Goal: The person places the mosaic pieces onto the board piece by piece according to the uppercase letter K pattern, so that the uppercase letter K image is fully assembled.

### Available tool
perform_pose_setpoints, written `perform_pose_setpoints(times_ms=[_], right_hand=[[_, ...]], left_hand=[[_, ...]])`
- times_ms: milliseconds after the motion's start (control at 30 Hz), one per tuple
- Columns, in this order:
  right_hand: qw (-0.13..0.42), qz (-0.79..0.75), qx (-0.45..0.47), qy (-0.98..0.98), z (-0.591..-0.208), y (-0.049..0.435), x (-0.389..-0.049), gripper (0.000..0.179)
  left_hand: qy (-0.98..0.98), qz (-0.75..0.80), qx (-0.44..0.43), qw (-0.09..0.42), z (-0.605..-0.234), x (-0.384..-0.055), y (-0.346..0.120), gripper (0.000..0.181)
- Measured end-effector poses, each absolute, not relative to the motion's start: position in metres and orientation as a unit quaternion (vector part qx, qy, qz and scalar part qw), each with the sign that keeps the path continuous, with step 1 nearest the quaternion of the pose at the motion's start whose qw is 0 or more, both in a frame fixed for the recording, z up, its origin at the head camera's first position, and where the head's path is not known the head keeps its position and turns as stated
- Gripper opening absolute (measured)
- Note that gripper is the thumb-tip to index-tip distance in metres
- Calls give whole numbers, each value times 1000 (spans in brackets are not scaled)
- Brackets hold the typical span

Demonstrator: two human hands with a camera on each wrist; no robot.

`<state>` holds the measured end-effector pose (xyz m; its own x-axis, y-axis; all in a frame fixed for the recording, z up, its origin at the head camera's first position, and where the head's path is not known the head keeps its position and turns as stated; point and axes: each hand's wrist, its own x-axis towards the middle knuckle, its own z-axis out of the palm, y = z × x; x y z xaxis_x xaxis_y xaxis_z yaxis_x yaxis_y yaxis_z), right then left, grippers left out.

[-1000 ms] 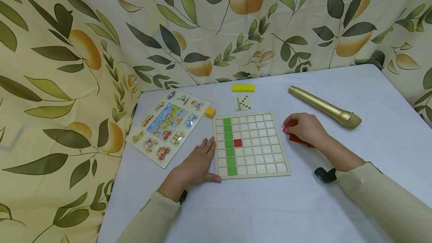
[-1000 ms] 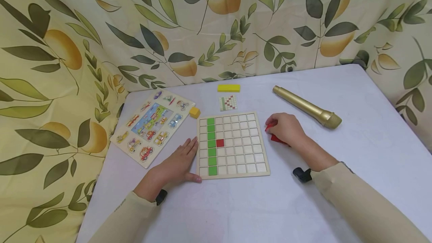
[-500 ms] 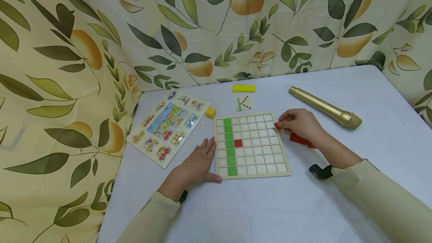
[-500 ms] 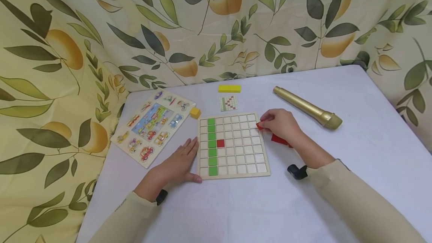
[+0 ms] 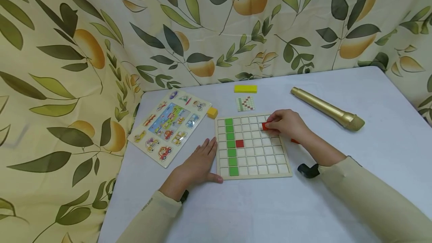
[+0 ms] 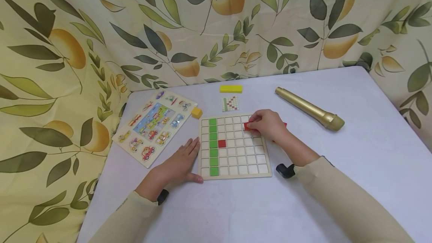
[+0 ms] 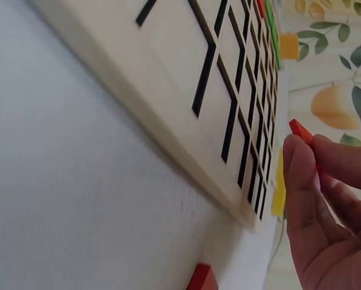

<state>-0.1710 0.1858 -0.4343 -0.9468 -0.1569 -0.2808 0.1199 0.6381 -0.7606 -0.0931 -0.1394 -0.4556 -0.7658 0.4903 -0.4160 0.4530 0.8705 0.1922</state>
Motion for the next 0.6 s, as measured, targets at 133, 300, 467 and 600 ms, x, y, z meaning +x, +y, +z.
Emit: perform_pose_setpoints(times_ms=[133,300,467,600], right_hand=[[177,-440,-9,880,-437,175,-173,22],[180,-442,-23,878,-442,161,-176,20],[195,-453,-24,869,-445,150,-176,20],[201,-448,-32,871,-447,142,-175,18]], left_hand=[[939,37,251,233,-455,-93,-139,127],[939,41,251,231,-456,-93,-139,127],[940,43,250,230,-456,-93,-139,127],[940,43,249,231,-455,-93,-139,127]])
